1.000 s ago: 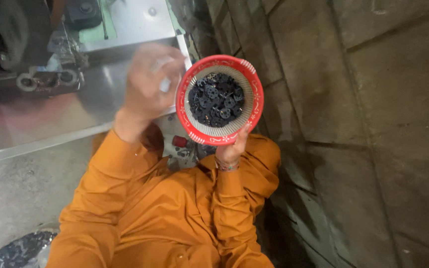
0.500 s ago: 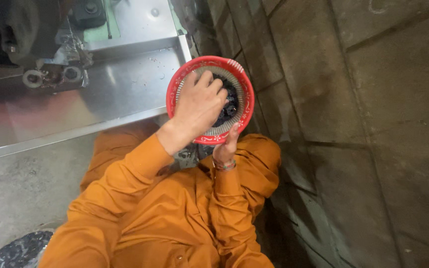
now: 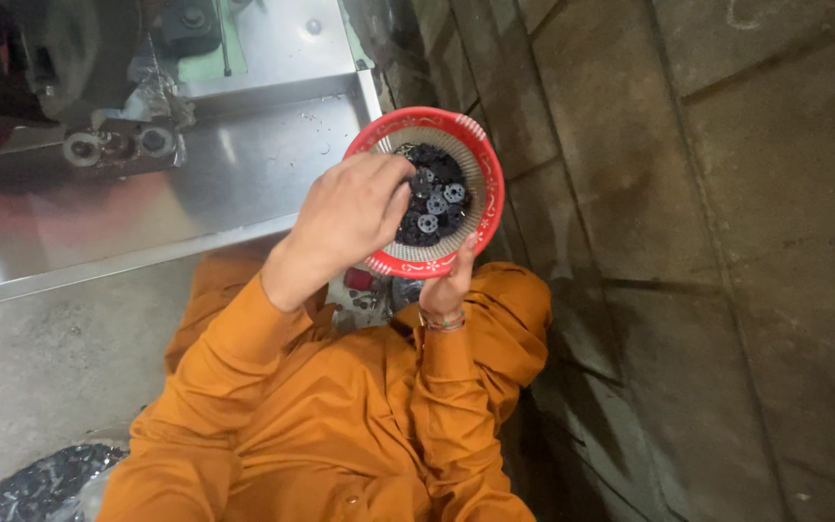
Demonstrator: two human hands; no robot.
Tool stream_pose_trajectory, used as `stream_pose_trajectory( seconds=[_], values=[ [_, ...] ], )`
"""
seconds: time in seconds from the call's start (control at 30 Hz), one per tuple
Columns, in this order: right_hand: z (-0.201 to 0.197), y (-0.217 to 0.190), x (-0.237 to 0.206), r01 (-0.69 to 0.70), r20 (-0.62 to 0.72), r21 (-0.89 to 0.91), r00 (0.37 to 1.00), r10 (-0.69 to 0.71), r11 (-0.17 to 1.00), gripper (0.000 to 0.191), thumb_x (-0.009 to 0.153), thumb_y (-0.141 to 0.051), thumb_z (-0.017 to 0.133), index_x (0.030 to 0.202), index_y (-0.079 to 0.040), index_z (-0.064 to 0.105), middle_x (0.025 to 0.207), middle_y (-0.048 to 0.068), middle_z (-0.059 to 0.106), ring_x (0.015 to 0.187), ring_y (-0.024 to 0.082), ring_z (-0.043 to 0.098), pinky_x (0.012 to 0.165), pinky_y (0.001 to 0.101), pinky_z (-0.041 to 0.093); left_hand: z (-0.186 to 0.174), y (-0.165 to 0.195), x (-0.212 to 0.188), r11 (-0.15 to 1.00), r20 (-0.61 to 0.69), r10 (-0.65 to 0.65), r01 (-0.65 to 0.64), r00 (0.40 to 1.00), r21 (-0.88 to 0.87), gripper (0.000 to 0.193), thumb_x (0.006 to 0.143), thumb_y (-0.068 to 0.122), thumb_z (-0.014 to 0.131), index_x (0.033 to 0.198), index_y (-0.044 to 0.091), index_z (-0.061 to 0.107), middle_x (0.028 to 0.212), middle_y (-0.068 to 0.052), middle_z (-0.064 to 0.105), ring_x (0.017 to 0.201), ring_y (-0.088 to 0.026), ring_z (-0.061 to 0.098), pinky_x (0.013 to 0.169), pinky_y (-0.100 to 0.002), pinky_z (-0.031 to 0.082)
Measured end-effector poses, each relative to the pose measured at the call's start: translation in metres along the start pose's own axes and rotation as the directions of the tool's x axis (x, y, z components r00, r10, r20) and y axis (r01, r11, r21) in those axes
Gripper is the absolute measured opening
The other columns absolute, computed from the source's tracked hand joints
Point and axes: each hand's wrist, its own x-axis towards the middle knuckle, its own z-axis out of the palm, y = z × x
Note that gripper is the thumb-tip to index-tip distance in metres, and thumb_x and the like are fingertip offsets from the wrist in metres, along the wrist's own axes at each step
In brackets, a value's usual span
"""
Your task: The person sits on the floor and scoops small black round beads by hand from a metal tray into a clear plastic bag held on their lap. They then gather and tie the bag closed, and later handle a red colander filled with black plastic parts beside a machine.
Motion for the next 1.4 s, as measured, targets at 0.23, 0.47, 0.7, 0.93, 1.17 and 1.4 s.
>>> stream_pose_trajectory(
  seconds=[0.23,0.47,0.7,0.93,1.17,1.4],
  values=[
    [0.023,-0.005,-0.009,-0.018,0.106,-0.062,0.994,0.024,0.998,0.063,0.111,-0.034,0.045,0.159,0.005,0.031,0.162,0.012,0.037,0.15,0.023,0.033,0.127,0.0422,0.021,0.0,-0.003,0.009,0.993,0.095,0.114,-0.116,0.989,0.016,0.028,0.092,0.016,0.066,0.117,0.006,0.064,0.095,-0.012,0.069,0.094,-0.035,0.063,0.081,-0.047,0.051],
    [0.013,-0.005,0.0,-0.017,0.054,-0.054,0.998,0.02,0.998,0.062,0.11,-0.035,0.043,0.157,0.004,0.033,0.164,0.009,0.036,0.153,0.017,0.03,0.128,0.0379,0.019,-0.008,-0.001,0.006,0.988,-0.012,0.139,-0.139,0.99,-0.067,0.034,0.101,0.014,0.062,0.134,0.006,0.06,0.106,-0.014,0.068,0.096,-0.038,0.063,0.084,-0.047,0.052],
    [0.014,-0.016,0.011,-0.025,0.093,0.052,0.995,0.021,0.998,0.064,0.11,-0.038,0.044,0.158,0.004,0.034,0.161,0.014,0.04,0.146,0.027,0.041,0.124,0.0433,0.031,-0.017,-0.074,0.04,0.927,-0.372,-0.341,0.242,0.863,-0.287,0.037,0.105,0.013,0.064,0.141,0.012,0.056,0.101,-0.008,0.072,0.072,-0.022,0.069,0.07,-0.038,0.055],
    [0.037,-0.036,0.013,0.0,0.028,0.091,1.0,-0.002,0.996,0.062,0.109,-0.038,0.046,0.155,0.003,0.037,0.159,0.014,0.043,0.145,0.028,0.043,0.123,0.0456,0.031,0.001,-0.224,0.089,0.873,-0.534,-0.402,0.487,0.744,0.022,0.024,0.109,0.024,0.06,0.128,0.01,0.065,0.112,-0.014,0.073,0.096,-0.033,0.068,0.085,-0.047,0.053],
    [0.044,-0.058,0.01,0.031,0.015,0.112,0.999,-0.033,0.993,0.063,0.108,-0.039,0.045,0.156,0.001,0.037,0.159,0.014,0.044,0.145,0.029,0.044,0.123,0.0469,0.031,-0.007,-0.281,0.111,0.808,-0.708,-0.368,0.584,0.603,0.078,0.023,0.106,0.026,0.06,0.119,0.01,0.07,0.113,-0.018,0.072,0.102,-0.039,0.068,0.087,-0.05,0.052],
    [0.049,-0.09,0.003,0.053,-0.019,0.108,0.998,-0.052,0.993,0.064,0.106,-0.04,0.044,0.155,-0.001,0.036,0.157,0.016,0.044,0.142,0.032,0.045,0.121,0.0501,0.034,-0.018,-0.278,0.123,0.718,-0.812,-0.387,0.695,0.436,0.031,0.021,0.101,0.022,0.062,0.114,0.008,0.071,0.108,-0.02,0.072,0.098,-0.04,0.068,0.084,-0.05,0.052]
  ],
)
